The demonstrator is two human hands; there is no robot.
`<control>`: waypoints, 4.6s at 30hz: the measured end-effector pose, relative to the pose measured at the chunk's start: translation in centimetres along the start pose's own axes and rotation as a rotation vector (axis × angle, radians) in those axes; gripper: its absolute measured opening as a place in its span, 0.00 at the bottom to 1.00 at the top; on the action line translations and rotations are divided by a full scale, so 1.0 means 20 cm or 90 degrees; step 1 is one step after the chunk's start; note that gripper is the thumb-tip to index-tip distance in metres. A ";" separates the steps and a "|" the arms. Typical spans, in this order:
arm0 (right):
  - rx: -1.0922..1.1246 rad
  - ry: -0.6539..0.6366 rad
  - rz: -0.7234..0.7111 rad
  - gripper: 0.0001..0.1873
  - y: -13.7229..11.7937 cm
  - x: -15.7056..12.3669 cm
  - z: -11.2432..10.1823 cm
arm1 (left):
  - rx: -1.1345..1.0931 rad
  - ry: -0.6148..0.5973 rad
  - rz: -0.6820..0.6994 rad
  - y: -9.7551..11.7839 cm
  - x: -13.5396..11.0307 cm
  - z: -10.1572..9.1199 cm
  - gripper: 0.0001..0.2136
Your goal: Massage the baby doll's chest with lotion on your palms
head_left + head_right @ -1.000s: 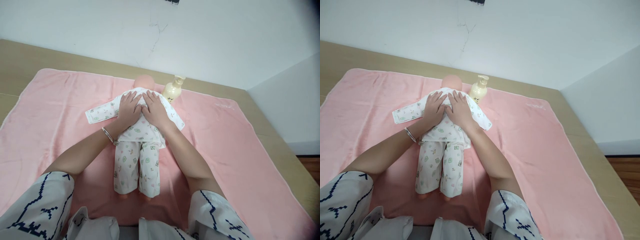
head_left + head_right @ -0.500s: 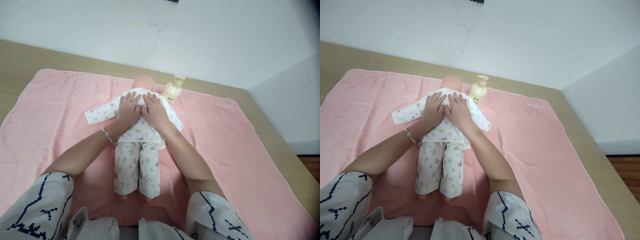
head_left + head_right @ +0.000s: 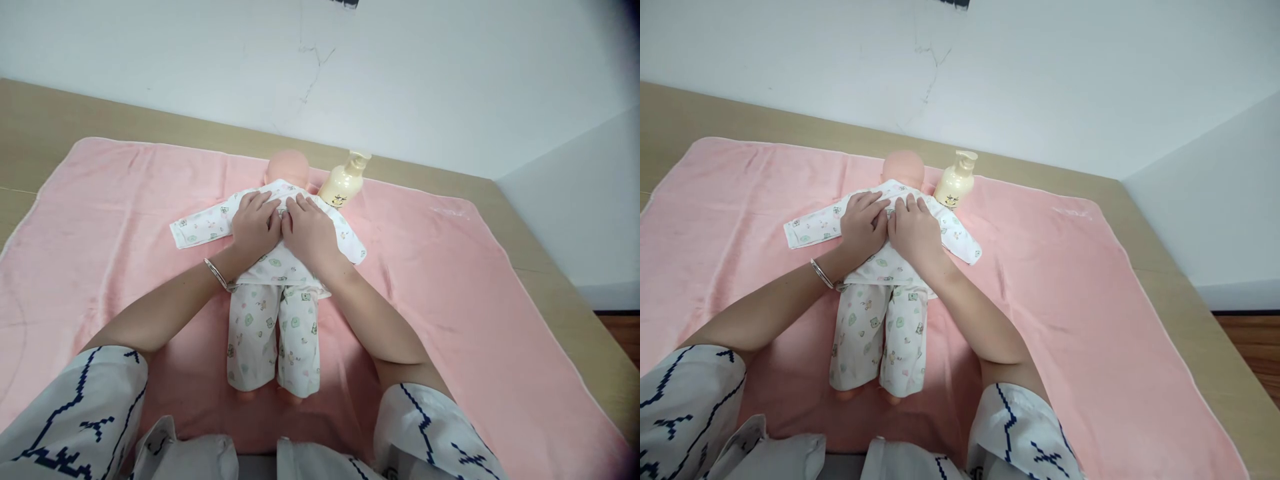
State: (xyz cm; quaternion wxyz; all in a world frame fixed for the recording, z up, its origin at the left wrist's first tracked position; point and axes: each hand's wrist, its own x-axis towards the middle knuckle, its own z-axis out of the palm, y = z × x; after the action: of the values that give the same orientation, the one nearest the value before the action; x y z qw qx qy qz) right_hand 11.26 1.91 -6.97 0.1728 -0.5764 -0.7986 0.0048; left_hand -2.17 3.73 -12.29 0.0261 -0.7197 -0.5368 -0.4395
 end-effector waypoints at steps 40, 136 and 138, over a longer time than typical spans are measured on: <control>0.090 -0.026 -0.005 0.31 0.16 0.10 0.08 | -0.030 -0.114 -0.040 -0.05 0.05 0.05 0.20; 0.166 0.039 -0.039 0.24 0.09 0.04 0.02 | -0.126 -0.019 -0.033 -0.06 0.01 0.02 0.32; 0.160 0.080 -0.043 0.24 0.09 0.04 0.03 | -0.125 -0.019 -0.034 -0.06 0.01 0.02 0.32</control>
State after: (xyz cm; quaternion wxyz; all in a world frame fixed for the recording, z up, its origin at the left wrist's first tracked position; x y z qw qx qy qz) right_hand 12.62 3.40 -7.70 0.2931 -0.5222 -0.7984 0.0627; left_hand -2.85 4.64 -12.86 -0.0642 -0.7109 -0.5102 -0.4798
